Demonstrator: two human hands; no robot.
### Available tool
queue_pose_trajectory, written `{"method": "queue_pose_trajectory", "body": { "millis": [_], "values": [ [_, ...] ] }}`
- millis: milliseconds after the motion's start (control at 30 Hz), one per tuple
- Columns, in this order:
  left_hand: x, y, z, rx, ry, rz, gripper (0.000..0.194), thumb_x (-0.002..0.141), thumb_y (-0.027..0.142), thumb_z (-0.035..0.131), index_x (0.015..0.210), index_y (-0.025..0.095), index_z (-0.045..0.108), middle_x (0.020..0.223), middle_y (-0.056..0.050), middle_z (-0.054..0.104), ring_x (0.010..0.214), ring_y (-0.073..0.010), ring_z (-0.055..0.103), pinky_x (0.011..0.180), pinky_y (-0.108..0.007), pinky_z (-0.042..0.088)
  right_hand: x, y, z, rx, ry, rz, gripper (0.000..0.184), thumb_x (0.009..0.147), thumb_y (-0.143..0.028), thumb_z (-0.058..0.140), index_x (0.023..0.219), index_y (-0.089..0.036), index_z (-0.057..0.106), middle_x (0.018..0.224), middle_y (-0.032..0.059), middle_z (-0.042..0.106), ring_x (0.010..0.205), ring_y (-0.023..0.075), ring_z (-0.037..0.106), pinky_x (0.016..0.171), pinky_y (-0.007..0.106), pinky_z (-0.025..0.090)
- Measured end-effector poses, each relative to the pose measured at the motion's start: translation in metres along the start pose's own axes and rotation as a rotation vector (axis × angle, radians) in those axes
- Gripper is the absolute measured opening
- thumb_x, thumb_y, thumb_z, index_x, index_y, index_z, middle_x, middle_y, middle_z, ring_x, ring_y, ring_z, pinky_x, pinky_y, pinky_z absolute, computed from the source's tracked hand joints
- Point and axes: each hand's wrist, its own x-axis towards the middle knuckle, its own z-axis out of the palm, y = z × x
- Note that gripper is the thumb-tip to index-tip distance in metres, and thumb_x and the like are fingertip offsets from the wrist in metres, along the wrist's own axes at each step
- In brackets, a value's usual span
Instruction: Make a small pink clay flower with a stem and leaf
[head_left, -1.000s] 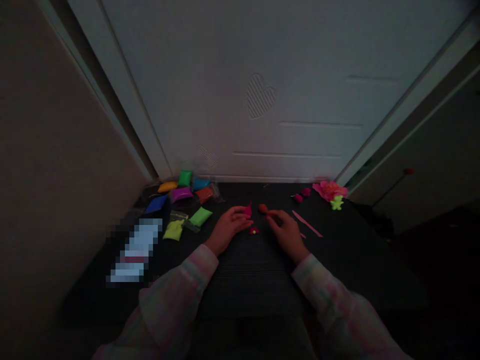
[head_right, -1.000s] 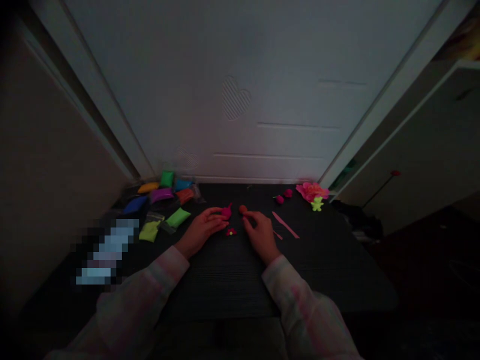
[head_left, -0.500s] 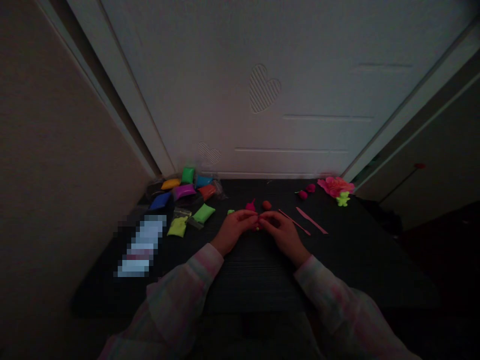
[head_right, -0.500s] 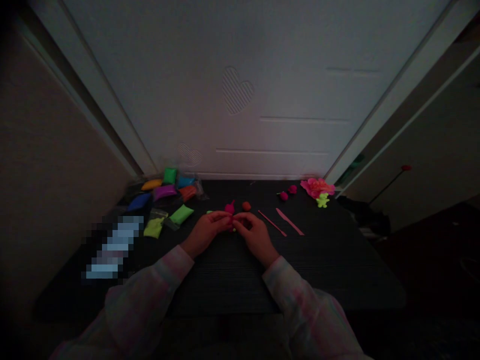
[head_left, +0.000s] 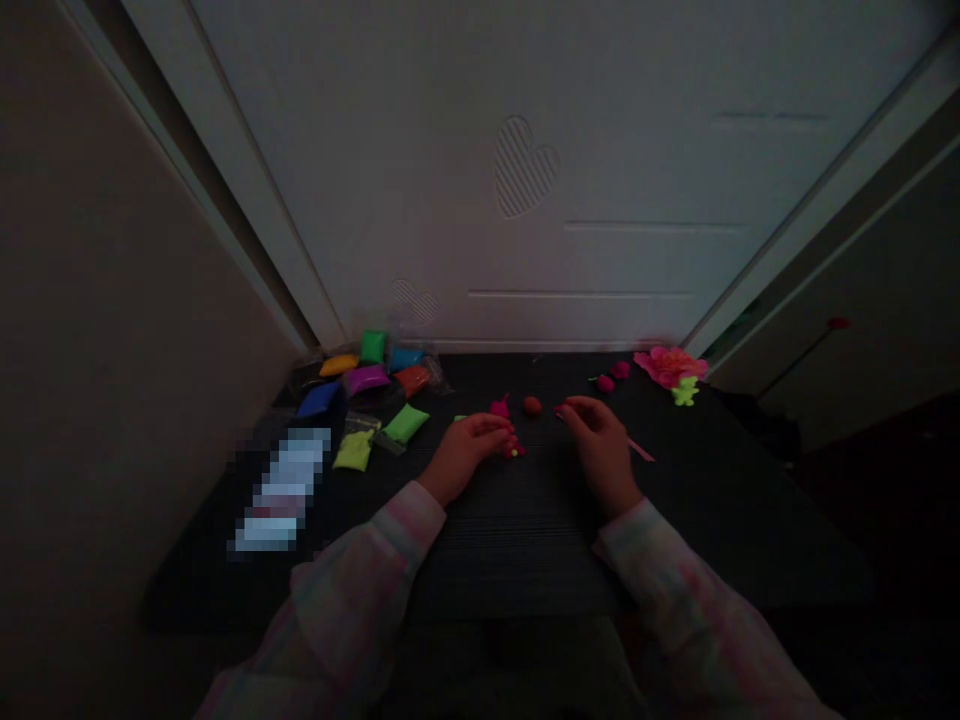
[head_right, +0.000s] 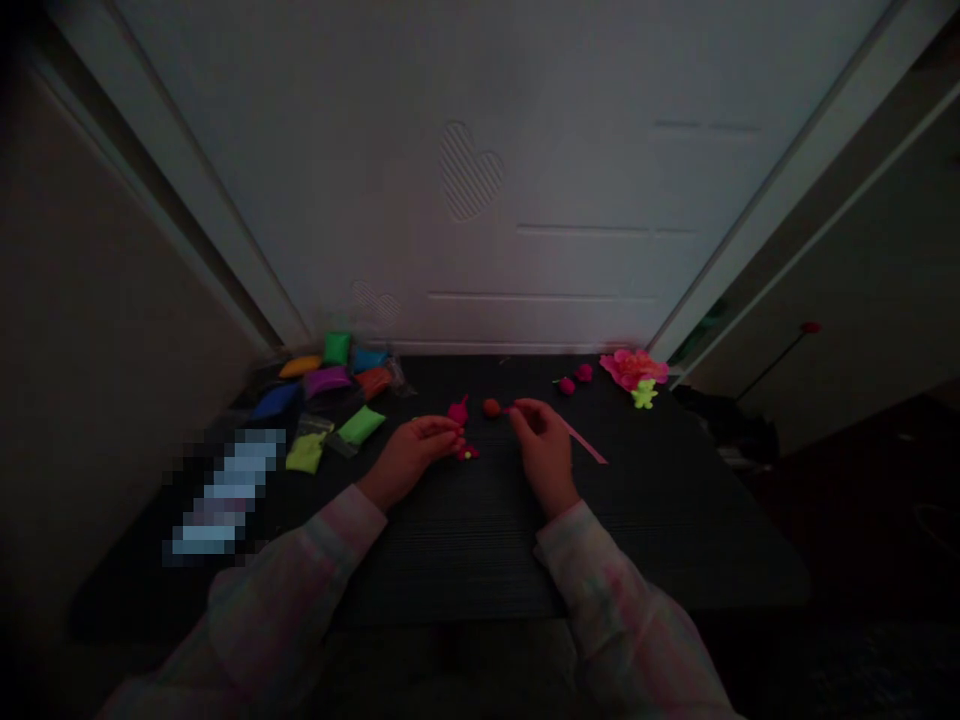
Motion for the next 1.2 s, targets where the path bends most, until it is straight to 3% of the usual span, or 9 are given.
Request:
{"method": "queue_pose_trajectory", "body": {
  "millis": [233,467,700,867,1067,1200],
  "values": [
    [-0.001,0.006,0.000,-0.078,0.039,-0.003,0.020,0.066,0.016,0.062,0.085,0.011,0.062,0.089,-0.006,0.063,0.073,-0.0097,0.059,0.071,-0.022,0.046,-0.010,0.003,0.006,-0.369,-0.197,-0.139,0.008,0.070,-0.025,0.055,0.072,-0.022,0.062,0.078,0.0037,0.064,0.079,0.0219,0.054,0.075,0.039,0.035],
    [0.002,0.006,-0.002,-0.150,0.062,0.013,0.013,0.068,0.022,0.061,0.075,0.011,0.059,0.065,0.001,0.055,0.052,-0.0021,0.046,0.052,-0.015,0.039,-0.011,0.003,0.004,-0.598,-0.210,-0.161,0.015,0.075,-0.027,0.048,0.081,-0.021,0.061,0.088,0.0074,0.062,0.085,0.0248,0.052,0.072,0.039,0.031],
    [0.002,0.008,-0.004,-0.169,0.078,0.015,0.021,0.063,0.027,0.066,0.063,0.009,0.055,0.052,0.004,0.047,0.043,-0.0010,0.040,0.042,-0.014,0.030,-0.011,0.001,0.005,-0.657,-0.194,-0.167,0.019,0.078,-0.030,0.044,0.085,-0.020,0.059,0.090,0.0063,0.061,0.087,0.0220,0.051,0.072,0.034,0.031],
    [0.002,0.009,-0.004,-0.182,0.085,0.007,0.015,0.059,0.014,0.068,0.068,0.012,0.055,0.063,0.000,0.059,0.054,-0.0052,0.053,0.052,-0.016,0.040,-0.011,0.001,0.005,-0.656,-0.185,-0.167,0.019,0.079,-0.029,0.044,0.086,-0.020,0.059,0.093,0.0057,0.060,0.088,0.0208,0.050,0.072,0.033,0.031],
    [0.003,0.009,-0.004,-0.209,0.073,-0.002,0.013,0.071,0.009,0.056,0.082,0.010,0.061,0.083,-0.008,0.064,0.076,-0.0119,0.059,0.070,-0.022,0.046,-0.012,0.000,0.005,-0.660,-0.184,-0.166,0.019,0.078,-0.028,0.043,0.086,-0.020,0.059,0.093,0.0059,0.061,0.090,0.0213,0.051,0.073,0.033,0.031],
    [0.004,0.008,-0.005,-0.217,0.082,0.009,0.011,0.073,0.011,0.055,0.081,0.009,0.062,0.069,-0.003,0.060,0.059,-0.0053,0.054,0.060,-0.017,0.043,-0.012,0.002,0.004,-0.661,-0.186,-0.164,0.022,0.078,-0.022,0.041,0.090,-0.019,0.060,0.096,0.0068,0.060,0.093,0.0219,0.051,0.075,0.034,0.032]
  ]
}}
